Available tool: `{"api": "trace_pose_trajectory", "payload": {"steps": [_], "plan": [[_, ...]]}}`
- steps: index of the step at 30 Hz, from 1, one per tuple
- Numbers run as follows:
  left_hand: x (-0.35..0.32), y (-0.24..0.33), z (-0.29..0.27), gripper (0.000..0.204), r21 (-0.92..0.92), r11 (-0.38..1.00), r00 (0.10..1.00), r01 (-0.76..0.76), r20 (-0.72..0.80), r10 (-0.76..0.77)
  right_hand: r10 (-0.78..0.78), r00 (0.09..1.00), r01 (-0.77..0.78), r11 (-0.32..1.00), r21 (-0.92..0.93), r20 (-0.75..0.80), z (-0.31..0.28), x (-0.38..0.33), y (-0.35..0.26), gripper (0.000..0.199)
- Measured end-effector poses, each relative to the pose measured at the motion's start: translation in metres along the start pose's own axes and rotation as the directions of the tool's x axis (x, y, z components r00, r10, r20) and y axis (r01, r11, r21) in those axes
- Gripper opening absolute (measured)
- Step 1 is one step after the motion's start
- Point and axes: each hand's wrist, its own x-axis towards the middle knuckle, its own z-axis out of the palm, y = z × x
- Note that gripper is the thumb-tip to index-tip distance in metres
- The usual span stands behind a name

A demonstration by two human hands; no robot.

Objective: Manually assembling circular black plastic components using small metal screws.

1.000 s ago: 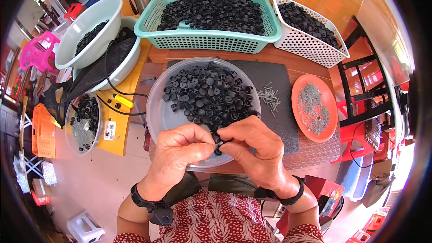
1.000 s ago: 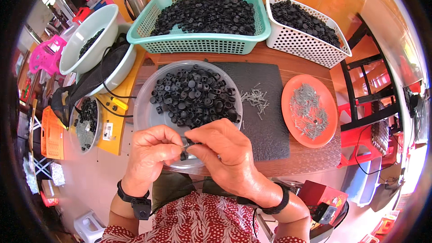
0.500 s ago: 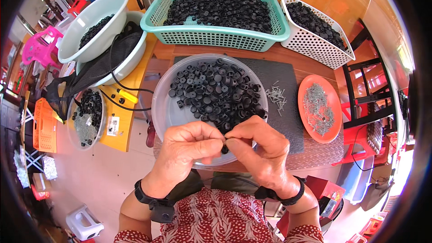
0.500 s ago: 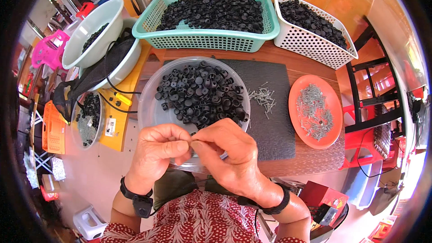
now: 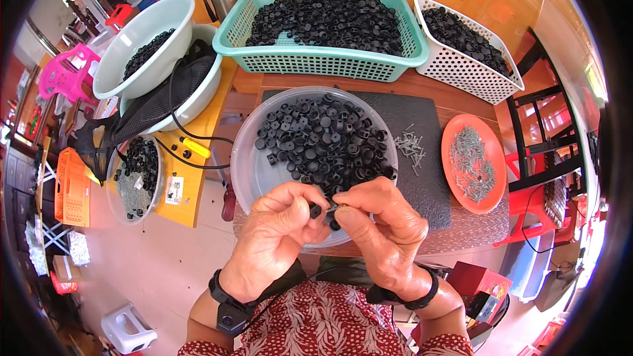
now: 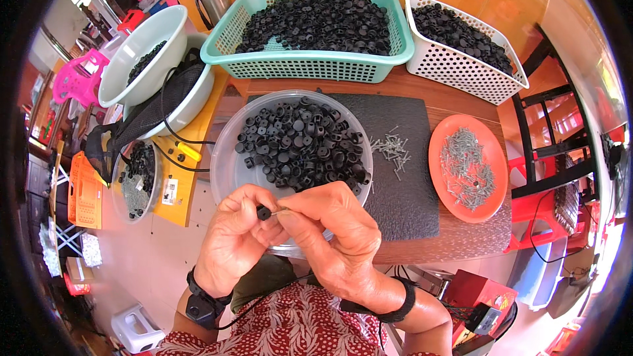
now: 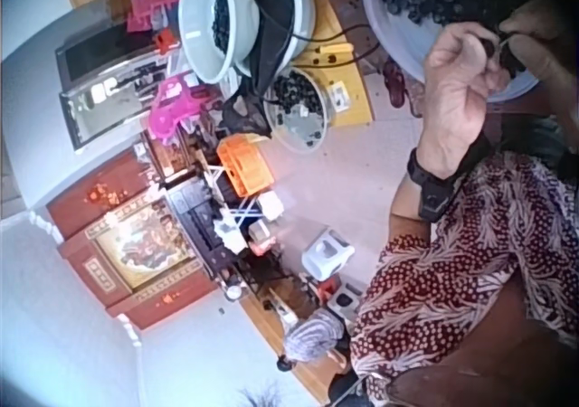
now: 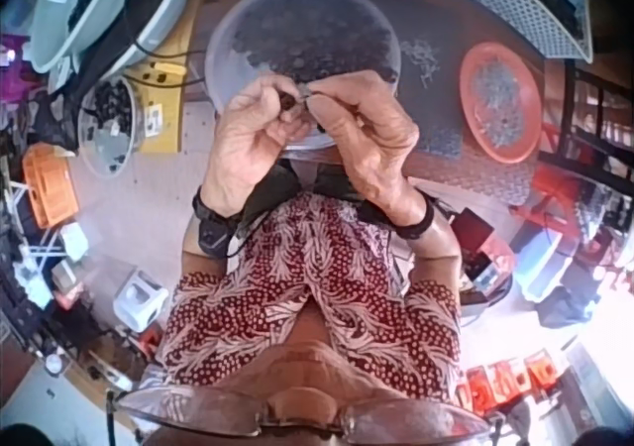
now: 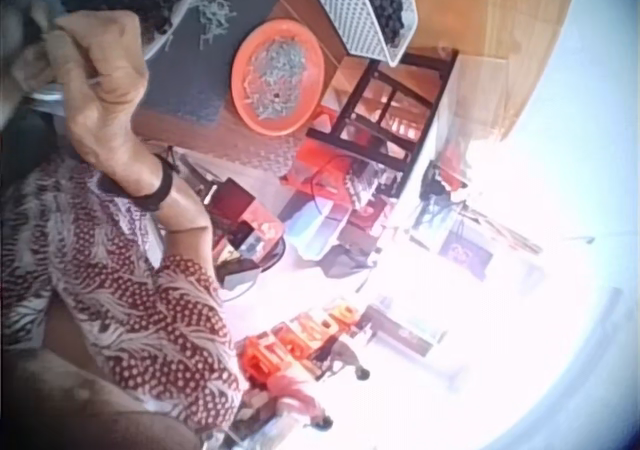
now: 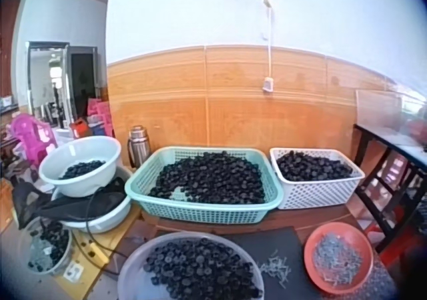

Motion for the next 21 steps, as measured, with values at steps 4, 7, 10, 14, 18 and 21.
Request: {"api": "trace_pose_trajectory", "payload": {"steps": [4,7,10,14,18,21], "plan": [[-0.002,0.001,0.007,0.023,-0.017,1.0,0.998,0.025,-0.05,-0.026,-0.078,0.997,0.079,0.994,-0.072,0.013,0.004,-0.001,0.001,0.021],[-0.003,0.001,0.011,0.022,-0.025,0.999,0.996,0.03,-0.078,-0.032,-0.097,0.995,0.097,0.992,-0.084,0.002,0.005,-0.003,0.003,0.023],[-0.003,0.0,0.01,0.021,-0.047,0.999,0.997,0.023,-0.075,-0.026,-0.128,0.992,0.128,0.985,-0.118,0.007,0.006,-0.004,0.003,0.023],[-0.003,-0.003,0.002,0.02,-0.061,0.998,0.999,0.013,-0.033,-0.015,-0.139,0.99,0.137,0.981,-0.136,0.002,0.007,-0.004,0.005,0.024],[-0.003,-0.001,0.001,0.02,-0.085,0.996,0.999,0.038,-0.022,-0.04,-0.2,0.98,0.193,0.962,-0.193,-0.014,0.007,-0.003,0.009,0.025],[-0.004,0.0,0.003,0.02,-0.082,0.996,0.999,0.037,-0.019,-0.039,-0.249,0.968,0.242,0.945,-0.218,-0.009,0.008,-0.004,0.012,0.026]]}}
